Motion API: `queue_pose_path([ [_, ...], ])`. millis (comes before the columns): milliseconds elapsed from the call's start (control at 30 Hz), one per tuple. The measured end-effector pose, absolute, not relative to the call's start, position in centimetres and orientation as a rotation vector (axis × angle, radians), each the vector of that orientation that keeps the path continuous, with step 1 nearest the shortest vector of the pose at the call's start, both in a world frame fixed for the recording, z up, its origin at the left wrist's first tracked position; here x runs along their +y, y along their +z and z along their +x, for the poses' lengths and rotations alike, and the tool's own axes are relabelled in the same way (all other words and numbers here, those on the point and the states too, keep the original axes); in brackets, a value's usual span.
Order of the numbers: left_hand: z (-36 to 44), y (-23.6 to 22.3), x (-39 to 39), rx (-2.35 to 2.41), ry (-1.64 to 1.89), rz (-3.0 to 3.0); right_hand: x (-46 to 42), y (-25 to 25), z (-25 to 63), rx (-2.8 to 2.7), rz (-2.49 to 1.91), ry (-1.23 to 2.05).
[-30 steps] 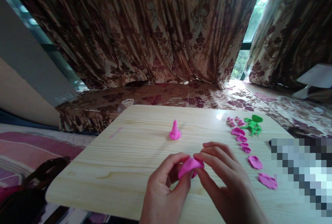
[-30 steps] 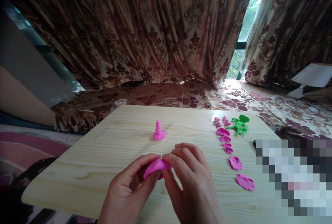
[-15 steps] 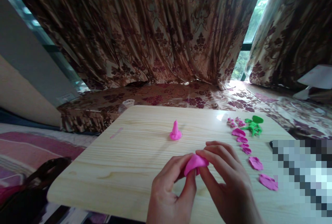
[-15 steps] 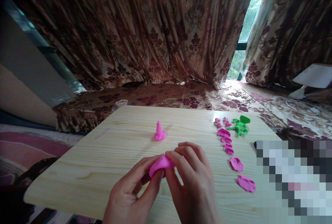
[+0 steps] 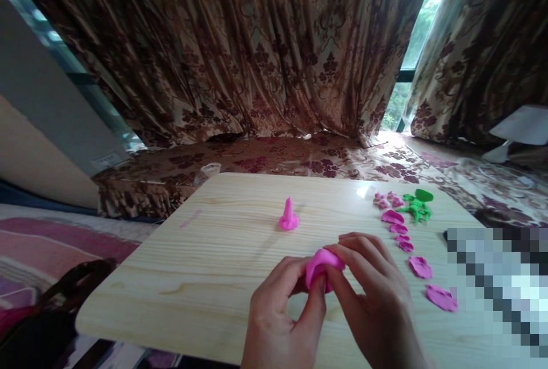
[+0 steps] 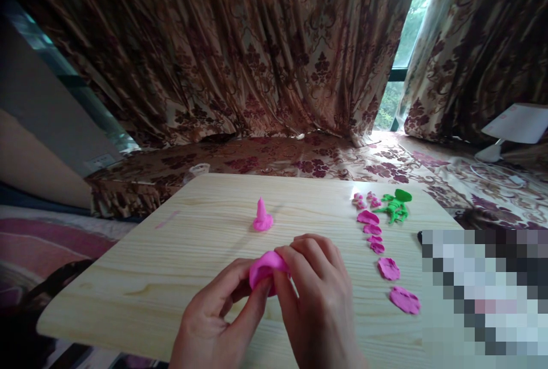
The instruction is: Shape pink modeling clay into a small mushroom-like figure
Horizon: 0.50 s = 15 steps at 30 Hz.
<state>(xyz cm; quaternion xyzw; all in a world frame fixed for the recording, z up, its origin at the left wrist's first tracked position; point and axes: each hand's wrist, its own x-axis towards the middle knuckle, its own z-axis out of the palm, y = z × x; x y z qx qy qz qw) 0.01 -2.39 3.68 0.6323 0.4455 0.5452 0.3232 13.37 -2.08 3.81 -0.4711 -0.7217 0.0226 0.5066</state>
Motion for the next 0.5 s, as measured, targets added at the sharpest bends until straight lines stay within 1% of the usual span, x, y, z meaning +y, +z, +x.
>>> queue_pose_path([
  [133, -0.4, 3.9, -2.1, 1.204, 1.391, 1.671, -2.3, 4.1, 13.9, -1.862, -1.116, 0.198],
  [333, -0.6, 4.2, -2.2, 1.169, 1.324, 1.751, -2.3, 4.8, 13.9, -1.861, -1.052, 0.141],
  [500, -0.7, 4.0, -2.3, 1.194, 1.346, 1.738, -2.2, 4.9, 13.6, -1.85, -1.045, 0.205],
])
